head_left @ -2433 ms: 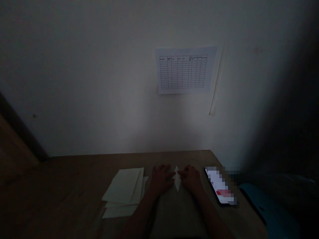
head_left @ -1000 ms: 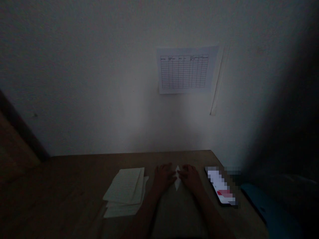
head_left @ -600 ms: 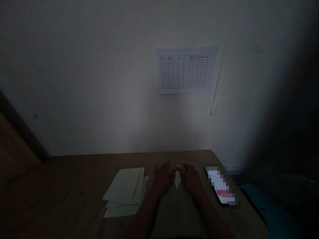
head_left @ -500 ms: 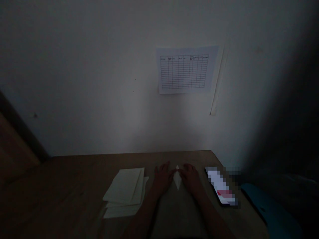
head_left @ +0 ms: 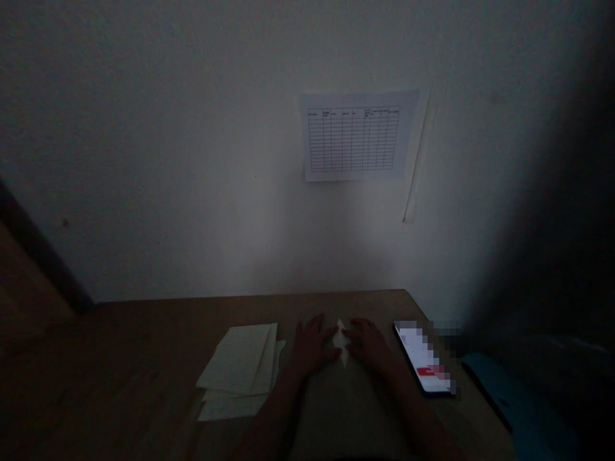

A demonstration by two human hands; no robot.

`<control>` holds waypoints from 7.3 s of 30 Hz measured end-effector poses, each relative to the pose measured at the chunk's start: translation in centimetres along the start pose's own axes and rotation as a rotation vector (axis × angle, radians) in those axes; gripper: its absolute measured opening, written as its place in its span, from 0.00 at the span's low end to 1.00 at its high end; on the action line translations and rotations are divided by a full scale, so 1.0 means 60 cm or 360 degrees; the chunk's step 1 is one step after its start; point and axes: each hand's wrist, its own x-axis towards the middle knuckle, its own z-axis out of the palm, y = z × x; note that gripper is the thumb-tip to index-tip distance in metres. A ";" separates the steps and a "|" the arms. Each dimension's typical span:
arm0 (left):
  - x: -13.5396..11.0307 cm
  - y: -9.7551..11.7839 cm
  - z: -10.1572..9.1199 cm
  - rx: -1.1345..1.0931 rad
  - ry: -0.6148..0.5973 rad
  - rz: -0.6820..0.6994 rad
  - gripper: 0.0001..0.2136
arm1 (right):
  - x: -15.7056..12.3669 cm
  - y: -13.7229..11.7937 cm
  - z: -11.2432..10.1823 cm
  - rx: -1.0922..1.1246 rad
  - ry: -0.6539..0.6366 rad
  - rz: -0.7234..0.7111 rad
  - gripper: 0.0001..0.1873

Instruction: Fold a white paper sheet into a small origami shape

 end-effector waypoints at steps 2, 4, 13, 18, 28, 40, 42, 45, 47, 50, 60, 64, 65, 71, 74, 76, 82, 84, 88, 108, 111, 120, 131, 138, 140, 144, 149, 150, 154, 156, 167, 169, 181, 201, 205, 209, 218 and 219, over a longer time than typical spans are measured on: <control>-0.002 -0.001 -0.002 0.0009 -0.0053 0.0003 0.33 | -0.003 0.002 -0.002 0.0012 -0.0050 -0.0021 0.27; -0.004 -0.002 -0.003 0.0022 -0.0090 0.0019 0.36 | -0.006 0.005 -0.001 0.0024 -0.0070 -0.0040 0.30; -0.004 -0.012 0.008 0.0014 -0.0109 0.0077 0.41 | -0.009 0.022 0.010 0.0061 -0.0116 -0.0083 0.37; -0.002 -0.014 0.009 0.0040 -0.0127 0.0119 0.36 | -0.017 0.018 0.015 -0.0001 -0.0073 -0.0105 0.36; -0.002 -0.011 0.006 0.0089 -0.0130 0.0106 0.33 | -0.027 0.003 0.011 -0.0158 -0.0095 -0.0117 0.35; 0.001 -0.009 0.005 0.0127 -0.0174 0.0078 0.34 | -0.027 -0.002 -0.001 -0.0139 -0.0259 -0.0070 0.48; 0.000 -0.008 0.005 0.0126 -0.0170 0.0085 0.34 | -0.028 0.000 0.001 -0.0145 -0.0258 -0.0076 0.49; -0.001 -0.007 0.005 0.0108 -0.0151 0.0080 0.34 | -0.028 0.006 0.002 -0.0128 -0.0232 -0.0122 0.50; -0.004 -0.007 0.006 0.0085 -0.0117 0.0083 0.34 | -0.027 0.013 0.003 -0.0075 -0.0211 -0.0190 0.43; -0.010 -0.007 0.005 0.0034 -0.0034 0.0107 0.32 | -0.024 0.022 0.006 0.0007 -0.0132 -0.0240 0.26; -0.006 0.003 -0.001 -0.0094 0.0076 -0.0012 0.17 | -0.020 0.015 0.016 0.0037 0.0047 -0.0178 0.27; -0.006 0.002 0.002 -0.0117 0.0029 -0.0032 0.21 | -0.022 0.013 0.011 0.0069 0.0007 -0.0182 0.31; -0.008 0.001 0.003 -0.0114 0.0029 -0.0019 0.24 | -0.023 0.013 0.010 0.0078 0.0000 -0.0192 0.34; -0.017 0.000 0.006 -0.0102 -0.0026 0.0028 0.38 | -0.028 0.015 0.011 0.0126 0.0026 -0.0208 0.44; -0.019 -0.001 0.002 -0.0098 -0.0059 0.0061 0.38 | -0.029 0.018 0.014 0.0162 0.0060 -0.0230 0.45; -0.020 -0.002 -0.001 -0.0098 -0.0058 0.0074 0.37 | -0.030 0.023 0.017 0.0206 0.0082 -0.0233 0.45; -0.022 0.002 0.000 -0.0069 0.0011 0.0046 0.27 | -0.025 0.045 0.032 0.0448 0.0234 -0.0248 0.30; -0.023 0.005 0.003 -0.0050 0.0017 0.0054 0.32 | -0.022 0.051 0.036 0.0507 0.0283 -0.0273 0.27; -0.023 0.010 0.008 -0.0014 -0.0044 0.0067 0.40 | -0.021 0.051 0.039 0.0450 0.0263 -0.0321 0.31; -0.013 -0.027 -0.011 -0.0379 0.0055 0.0138 0.22 | -0.030 0.010 0.005 0.0321 0.0310 -0.0231 0.14; -0.012 -0.028 -0.006 -0.0406 0.0113 0.0147 0.18 | -0.033 0.006 0.003 0.0309 0.0293 -0.0221 0.14; -0.003 -0.021 0.009 -0.0679 0.0250 0.0276 0.11 | -0.036 0.003 0.005 0.0301 0.0330 -0.0394 0.13; 0.002 -0.017 0.013 -0.0700 0.0264 0.0388 0.08 | -0.028 0.009 0.013 0.0255 0.0302 -0.0467 0.08; -0.001 -0.007 0.006 -0.0634 0.0218 0.0341 0.05 | -0.026 0.005 0.015 0.0298 0.0293 -0.0416 0.06; -0.003 -0.003 0.003 -0.0634 0.0236 0.0335 0.04 | -0.028 0.000 0.013 0.0326 0.0319 -0.0368 0.06; -0.003 0.001 0.000 -0.0615 0.0224 0.0298 0.03 | -0.030 -0.007 0.012 0.0385 0.0368 -0.0300 0.06; 0.002 0.002 0.006 -0.0603 0.0261 0.0265 0.04 | -0.024 -0.006 0.020 0.0401 0.0366 -0.0221 0.06; 0.003 0.002 0.007 -0.0596 0.0258 0.0252 0.04 | -0.023 -0.005 0.022 0.0400 0.0370 -0.0210 0.06; 0.004 0.005 0.007 -0.0589 0.0261 0.0236 0.04 | -0.018 -0.001 0.027 0.0408 0.0391 -0.0220 0.04; 0.002 0.005 0.007 -0.0594 0.0275 0.0262 0.05 | -0.019 -0.001 0.026 0.0406 0.0392 -0.0215 0.05; 0.001 0.011 0.005 -0.0621 0.0302 0.0204 0.05 | -0.021 -0.003 0.019 0.0464 0.0334 -0.0159 0.04; 0.001 0.013 0.004 -0.0635 0.0308 0.0190 0.05 | -0.019 -0.003 0.021 0.0481 0.0357 -0.0133 0.04; 0.001 0.016 0.005 -0.0622 0.0305 0.0163 0.07 | -0.017 -0.002 0.030 0.0363 0.0367 -0.0139 0.03; 0.002 0.018 0.012 -0.0553 0.0334 0.0159 0.04 | -0.015 -0.002 0.034 0.0326 0.0364 -0.0064 0.04; 0.001 0.023 0.013 -0.0498 0.0340 0.0108 0.04 | -0.014 -0.005 0.035 0.0286 0.0414 -0.0065 0.04; 0.002 0.024 0.015 -0.0498 0.0348 0.0136 0.04 | -0.011 -0.008 0.036 0.0233 0.0418 -0.0062 0.03; 0.003 0.027 0.017 -0.0428 0.0355 0.0147 0.04 | -0.013 -0.017 0.032 0.0232 0.0447 -0.0024 0.03; 0.002 0.027 0.018 -0.0422 0.0352 0.0144 0.04 | -0.014 -0.017 0.031 0.0221 0.0449 -0.0028 0.03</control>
